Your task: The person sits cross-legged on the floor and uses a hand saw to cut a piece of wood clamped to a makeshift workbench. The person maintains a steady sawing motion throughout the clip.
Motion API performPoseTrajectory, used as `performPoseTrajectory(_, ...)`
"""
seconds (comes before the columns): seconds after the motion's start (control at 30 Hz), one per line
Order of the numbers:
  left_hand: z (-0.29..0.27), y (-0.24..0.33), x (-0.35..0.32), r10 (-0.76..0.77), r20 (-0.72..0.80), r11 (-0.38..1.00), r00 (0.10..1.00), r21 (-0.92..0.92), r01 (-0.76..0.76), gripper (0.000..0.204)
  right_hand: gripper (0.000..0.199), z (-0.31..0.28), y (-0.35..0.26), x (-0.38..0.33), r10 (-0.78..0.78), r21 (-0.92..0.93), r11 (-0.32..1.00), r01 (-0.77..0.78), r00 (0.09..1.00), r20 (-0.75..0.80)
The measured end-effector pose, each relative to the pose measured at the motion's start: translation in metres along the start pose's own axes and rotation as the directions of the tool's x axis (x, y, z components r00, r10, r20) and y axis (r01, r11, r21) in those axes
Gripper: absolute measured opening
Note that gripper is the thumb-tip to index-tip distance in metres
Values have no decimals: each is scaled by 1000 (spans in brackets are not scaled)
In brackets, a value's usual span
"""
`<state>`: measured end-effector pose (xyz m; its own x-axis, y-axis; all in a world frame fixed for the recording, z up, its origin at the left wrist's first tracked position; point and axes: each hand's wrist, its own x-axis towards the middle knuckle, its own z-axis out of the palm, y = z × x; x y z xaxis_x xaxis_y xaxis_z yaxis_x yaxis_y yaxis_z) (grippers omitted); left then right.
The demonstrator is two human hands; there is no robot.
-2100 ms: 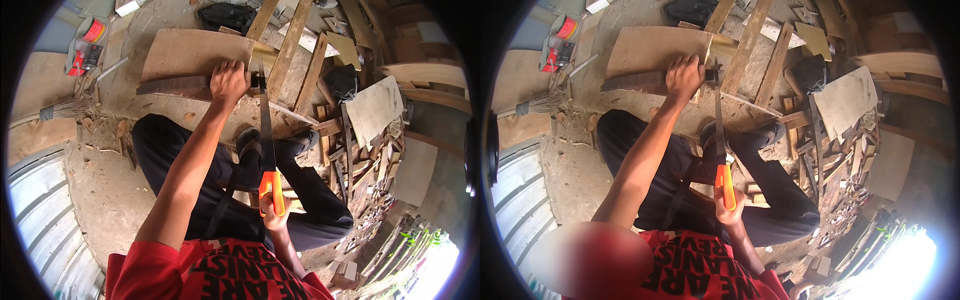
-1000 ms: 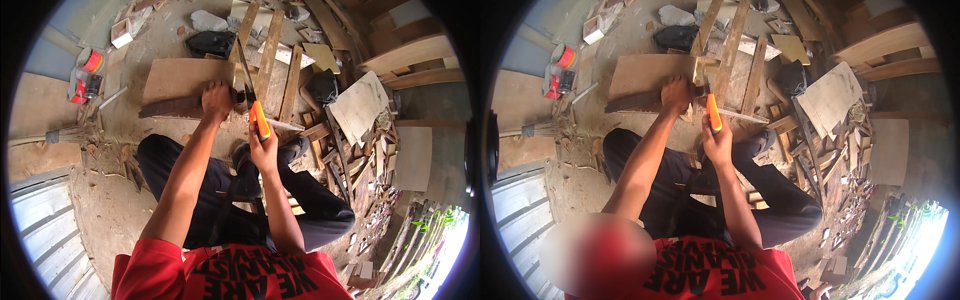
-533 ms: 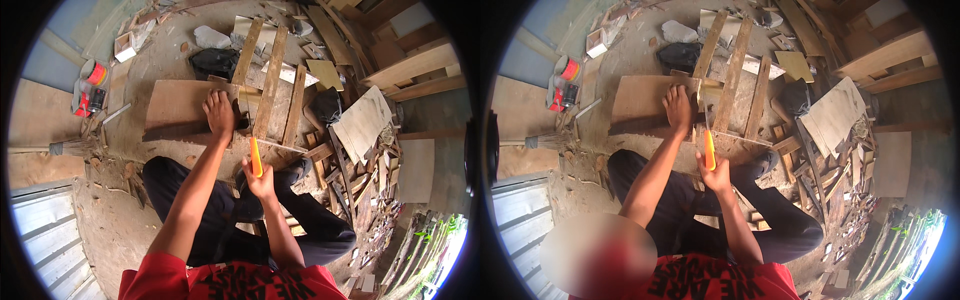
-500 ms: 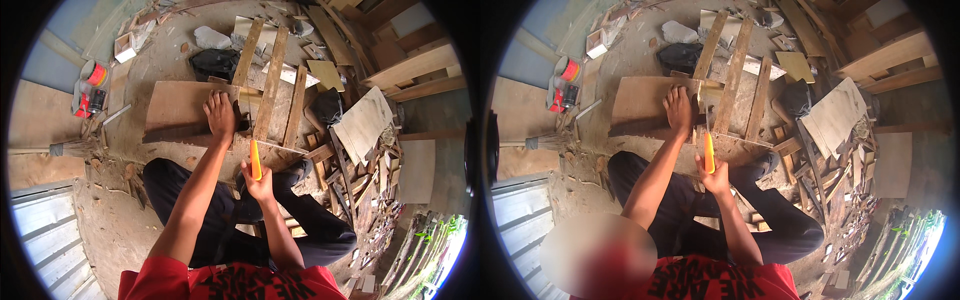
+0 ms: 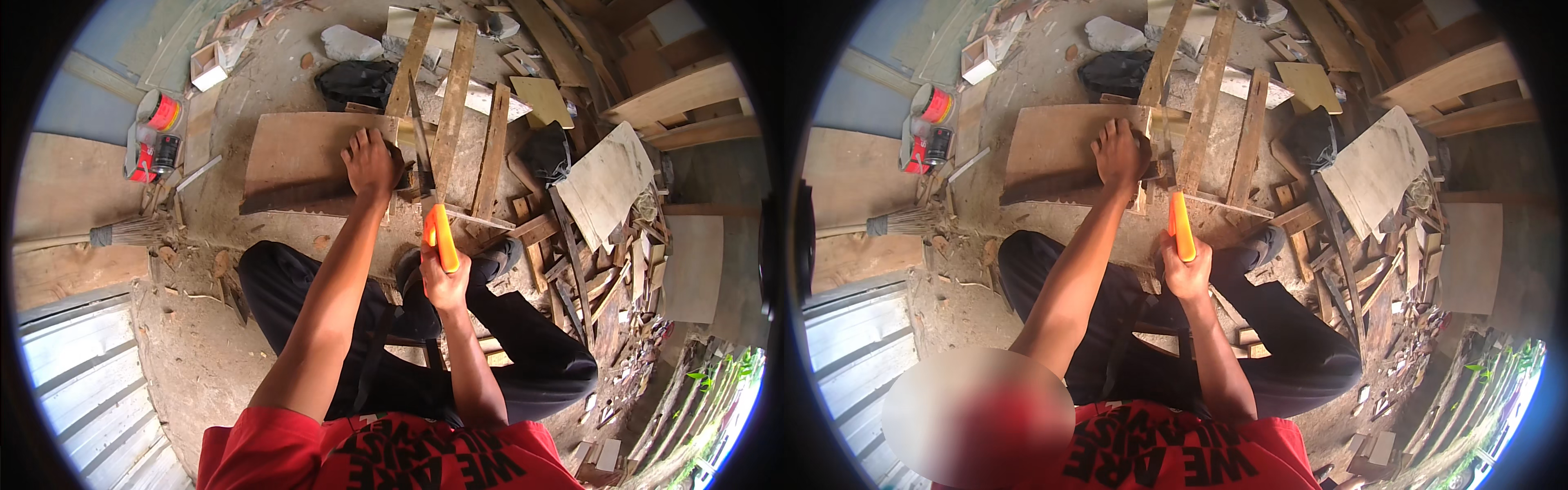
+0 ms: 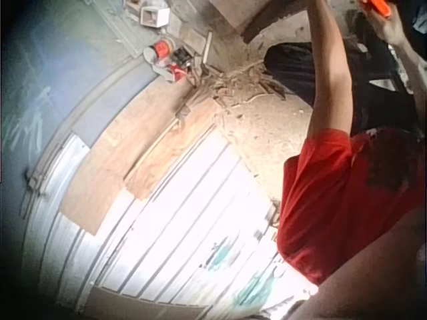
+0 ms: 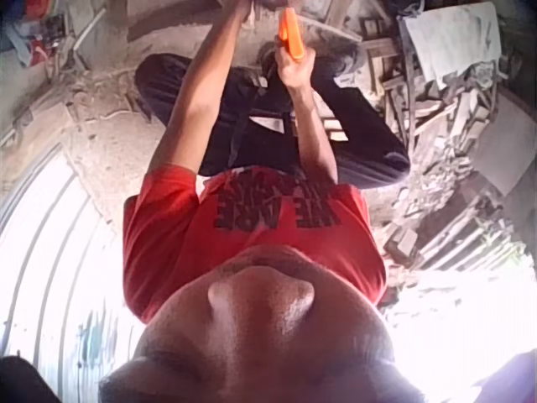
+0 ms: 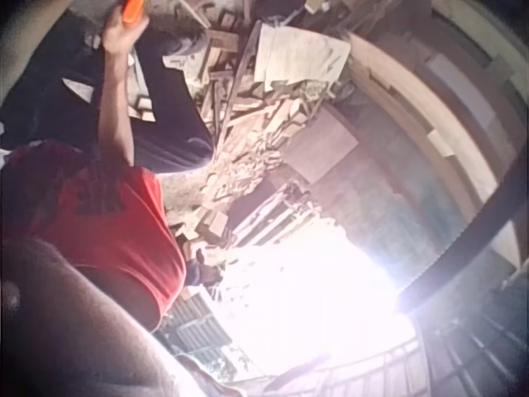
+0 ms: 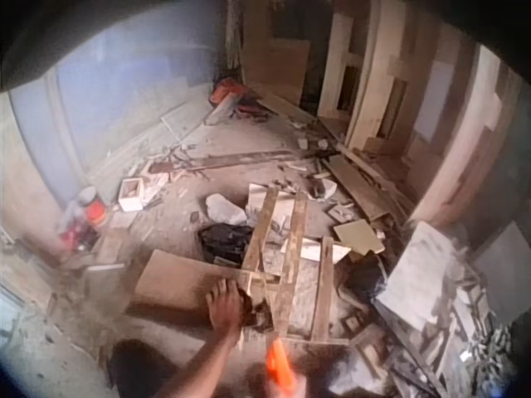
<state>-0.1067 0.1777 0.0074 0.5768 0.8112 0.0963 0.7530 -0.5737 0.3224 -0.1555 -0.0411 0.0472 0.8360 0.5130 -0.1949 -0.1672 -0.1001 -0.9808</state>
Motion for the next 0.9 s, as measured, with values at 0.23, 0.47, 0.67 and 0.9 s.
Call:
performPoseTrajectory(0.23, 15, -13, 0, 41, -127, 999, 991, 14, -40, 24, 26, 1, 6, -7, -8, -63, 998, 12, 998, 57)
performPoseTrajectory(0.47, 3, -10, -3, 16, 135, 993, 991, -121, 1, 34, 25, -5, 2, -14, -37, -107, 993, 47, 995, 93)
performPoseTrajectory(0.67, 12, -16, -4, 69, 27, 992, 997, -106, -66, 24, 20, -22, 27, -75, 37, 47, 998, -41, 996, 84)
performPoseTrajectory(0.9, -13, 0, -4, -18, 200, 991, 980, -126, 44, 31, 17, -54, 36, -120, -173, -234, 950, 206, 973, 152)
